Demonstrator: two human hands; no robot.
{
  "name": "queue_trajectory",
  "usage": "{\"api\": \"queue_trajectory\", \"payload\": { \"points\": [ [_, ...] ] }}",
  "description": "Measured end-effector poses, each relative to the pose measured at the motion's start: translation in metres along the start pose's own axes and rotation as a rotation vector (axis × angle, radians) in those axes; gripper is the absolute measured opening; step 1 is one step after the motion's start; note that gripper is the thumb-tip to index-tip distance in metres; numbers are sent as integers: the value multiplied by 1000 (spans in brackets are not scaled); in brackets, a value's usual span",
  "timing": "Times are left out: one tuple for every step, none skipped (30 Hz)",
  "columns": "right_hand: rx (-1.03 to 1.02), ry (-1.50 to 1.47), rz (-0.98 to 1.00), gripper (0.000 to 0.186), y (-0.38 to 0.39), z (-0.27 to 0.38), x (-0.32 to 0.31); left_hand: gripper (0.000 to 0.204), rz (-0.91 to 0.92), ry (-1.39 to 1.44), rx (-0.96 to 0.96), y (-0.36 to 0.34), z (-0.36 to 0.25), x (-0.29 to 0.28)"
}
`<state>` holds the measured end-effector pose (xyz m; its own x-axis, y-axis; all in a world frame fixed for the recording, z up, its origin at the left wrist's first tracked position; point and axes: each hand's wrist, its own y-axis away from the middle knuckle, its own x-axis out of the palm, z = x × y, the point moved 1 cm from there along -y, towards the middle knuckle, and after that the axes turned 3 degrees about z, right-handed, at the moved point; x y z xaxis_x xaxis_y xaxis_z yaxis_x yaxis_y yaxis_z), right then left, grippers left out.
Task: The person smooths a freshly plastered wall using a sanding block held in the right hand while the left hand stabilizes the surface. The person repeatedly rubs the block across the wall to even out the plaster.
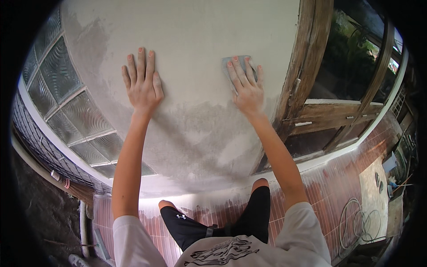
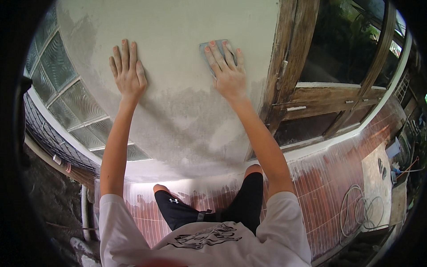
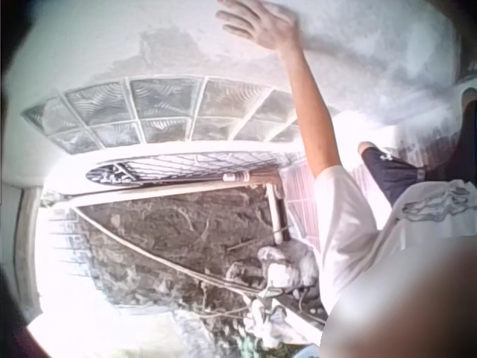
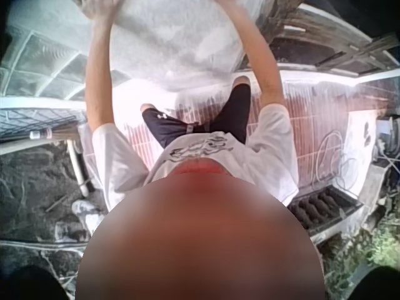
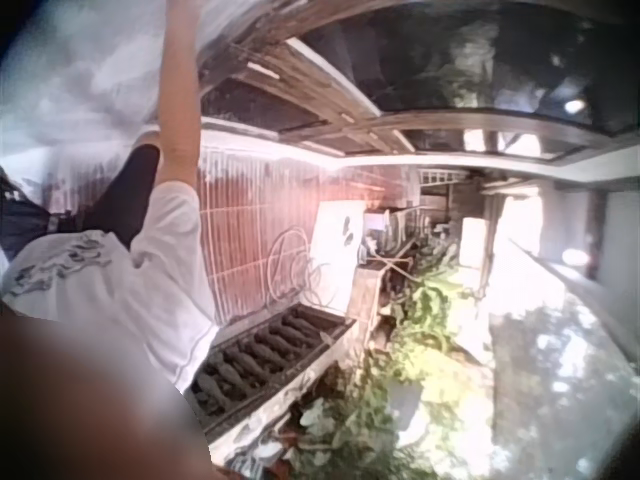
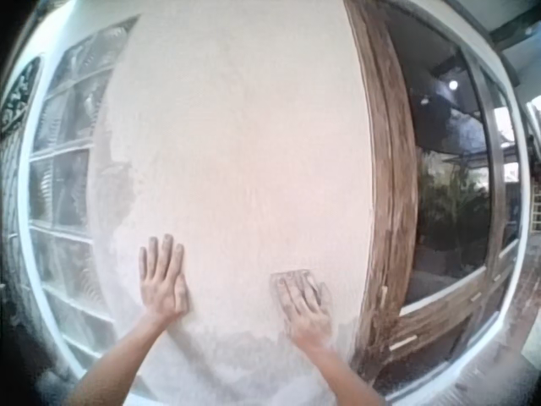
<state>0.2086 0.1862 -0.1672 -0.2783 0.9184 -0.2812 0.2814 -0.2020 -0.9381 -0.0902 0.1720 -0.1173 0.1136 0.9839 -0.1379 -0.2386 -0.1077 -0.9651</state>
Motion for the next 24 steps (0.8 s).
{"api": "queue_trajectory", "payload": {
  "points": [
    [13,-5,-12,62,0,-1,0,57,2,7,2,3,1,0],
    [19,-22,-60,66,1,-2,0,57,8,7,8,6,1,1],
    [65,-23,-63,61,1,-4,1,57,14,7,12,10,2,1],
    [104,-36,-101,57,1,-6,2,57,27,9,9,14,3,2],
    [181,-38,-85,54,2,-7,3,57,22,8,21,18,4,2],
    [130,-47,-126,53,3,-7,4,57,26,10,26,23,5,2],
    [114,-44,-113,53,4,-8,5,58,29,11,30,28,5,3],
    [66,-32,-129,52,6,-8,5,58,43,13,27,34,5,3],
    [77,-36,-100,52,8,-9,6,58,58,10,20,39,5,4],
    [56,-32,-101,52,10,-11,5,58,57,14,18,45,5,3],
    [44,-50,-121,52,11,-13,5,58,78,-8,14,50,6,3],
    [32,-27,-80,53,12,-16,4,57,85,-20,19,55,5,4],
    [29,-27,-55,53,13,-18,3,56,93,-33,26,59,5,4],
    [33,-26,-21,53,14,-20,3,57,108,-31,30,63,5,4],
    [20,-5,-17,55,14,-22,2,58,107,-28,33,66,5,4],
    [14,18,-2,56,14,-24,1,58,107,-23,34,69,4,4],
    [8,43,15,58,13,-25,1,59,109,-13,30,72,3,3],
    [4,35,16,57,13,-26,1,60,119,-9,27,75,1,3],
    [0,29,18,57,13,-26,1,60,126,10,2,78,-2,3],
    [1,23,15,57,13,-27,1,60,128,37,-24,81,-6,3],
    [-4,17,12,56,13,-27,2,60,127,65,-48,82,-9,3],
    [-5,9,7,55,13,-27,3,61,136,88,-64,84,-13,4],
    [-5,1,4,55,14,-27,4,61,136,74,-46,84,-16,5],
    [-7,7,4,55,14,-27,4,61,136,61,-30,84,-19,5]
  ]
}}
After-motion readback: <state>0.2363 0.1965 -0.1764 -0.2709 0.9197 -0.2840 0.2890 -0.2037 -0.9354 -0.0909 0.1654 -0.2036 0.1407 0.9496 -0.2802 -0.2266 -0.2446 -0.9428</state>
